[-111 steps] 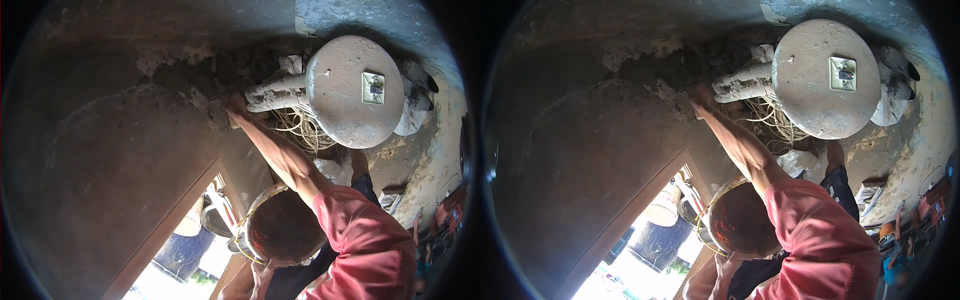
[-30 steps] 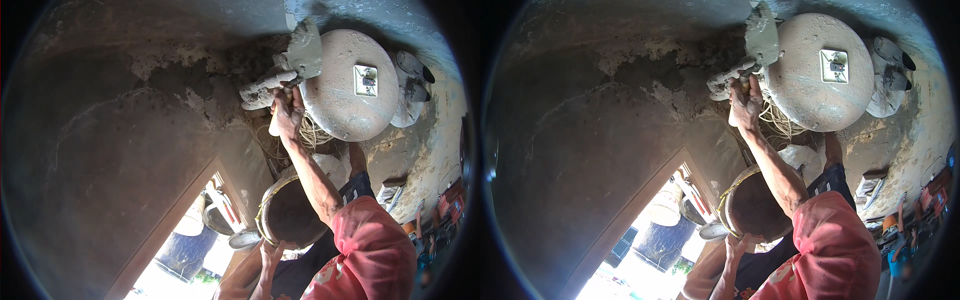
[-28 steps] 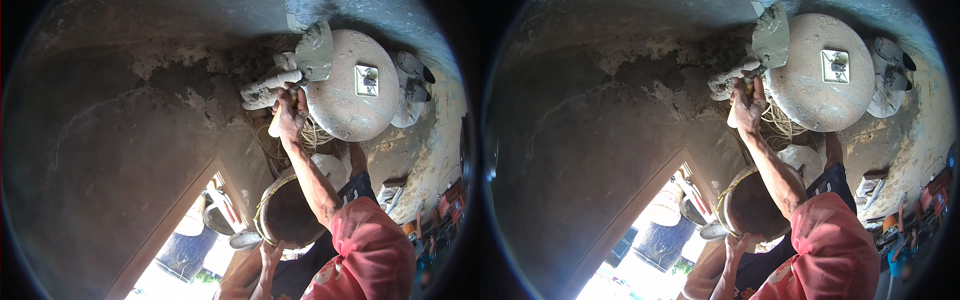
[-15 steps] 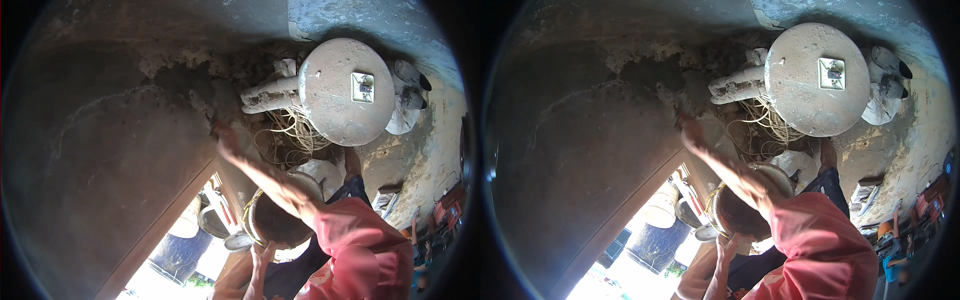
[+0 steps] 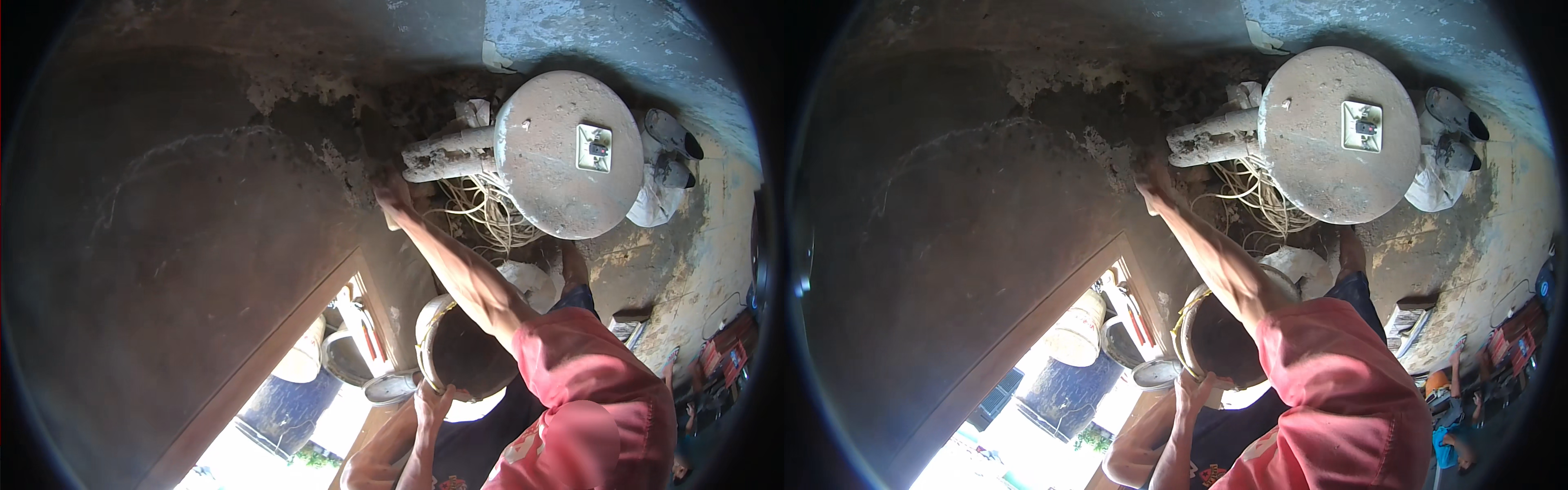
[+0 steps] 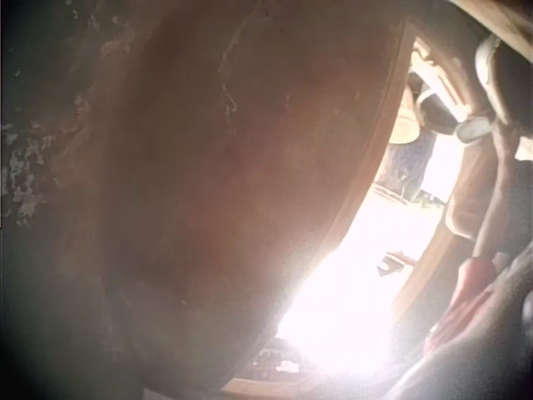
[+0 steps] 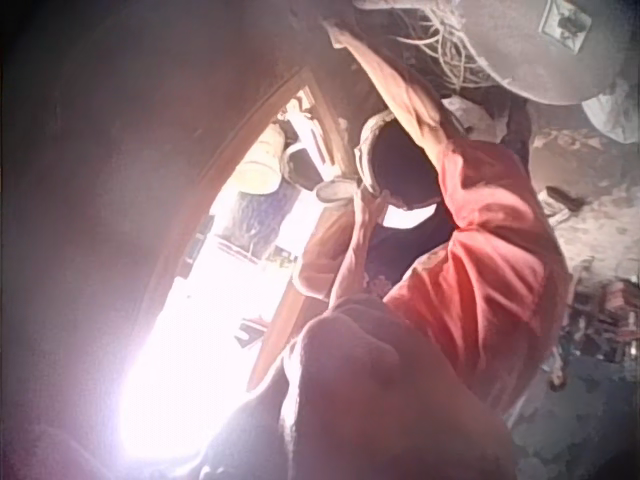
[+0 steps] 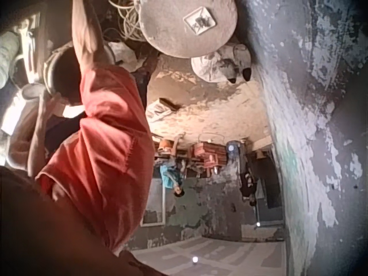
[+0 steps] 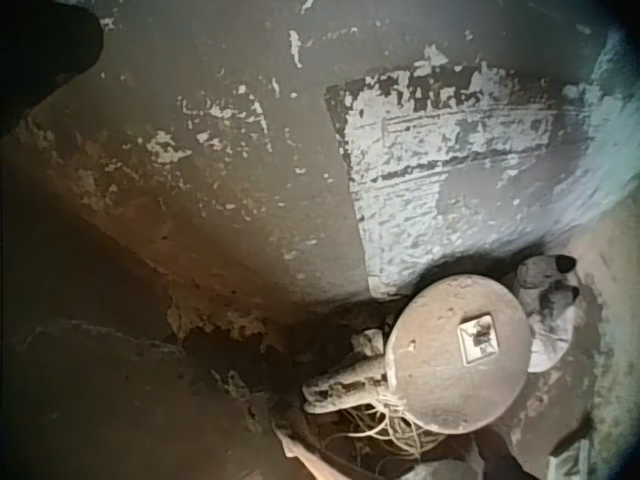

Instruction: Plastering a damaged section of a concrete wall using a trowel and a bucket of cement mix.

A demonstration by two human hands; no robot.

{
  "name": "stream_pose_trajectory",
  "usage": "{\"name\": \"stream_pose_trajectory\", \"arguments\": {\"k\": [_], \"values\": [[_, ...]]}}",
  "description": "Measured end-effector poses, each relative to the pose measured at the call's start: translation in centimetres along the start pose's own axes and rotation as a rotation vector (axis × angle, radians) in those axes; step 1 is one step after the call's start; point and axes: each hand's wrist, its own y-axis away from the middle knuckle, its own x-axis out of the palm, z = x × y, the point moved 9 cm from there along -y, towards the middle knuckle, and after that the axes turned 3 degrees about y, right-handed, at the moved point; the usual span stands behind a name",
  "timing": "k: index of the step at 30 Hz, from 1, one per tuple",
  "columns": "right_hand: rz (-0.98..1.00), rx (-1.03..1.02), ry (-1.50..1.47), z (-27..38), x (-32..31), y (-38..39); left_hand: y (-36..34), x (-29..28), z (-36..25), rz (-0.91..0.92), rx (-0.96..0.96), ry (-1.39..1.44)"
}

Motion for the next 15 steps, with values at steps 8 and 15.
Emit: {"name": "stream_pose_trajectory", "arguments": {"k": [8,15], "values": [[0.044,-0.127,0.105,2.4,2.4,-3.1,1.4,-0.1,-2.2,0.035,0.029,0.053],[0.317,0.226,-0.521,1.9,-0.5,0.9,1.5,-0.9,-4.0,0.001,0.042,0.045]]}}
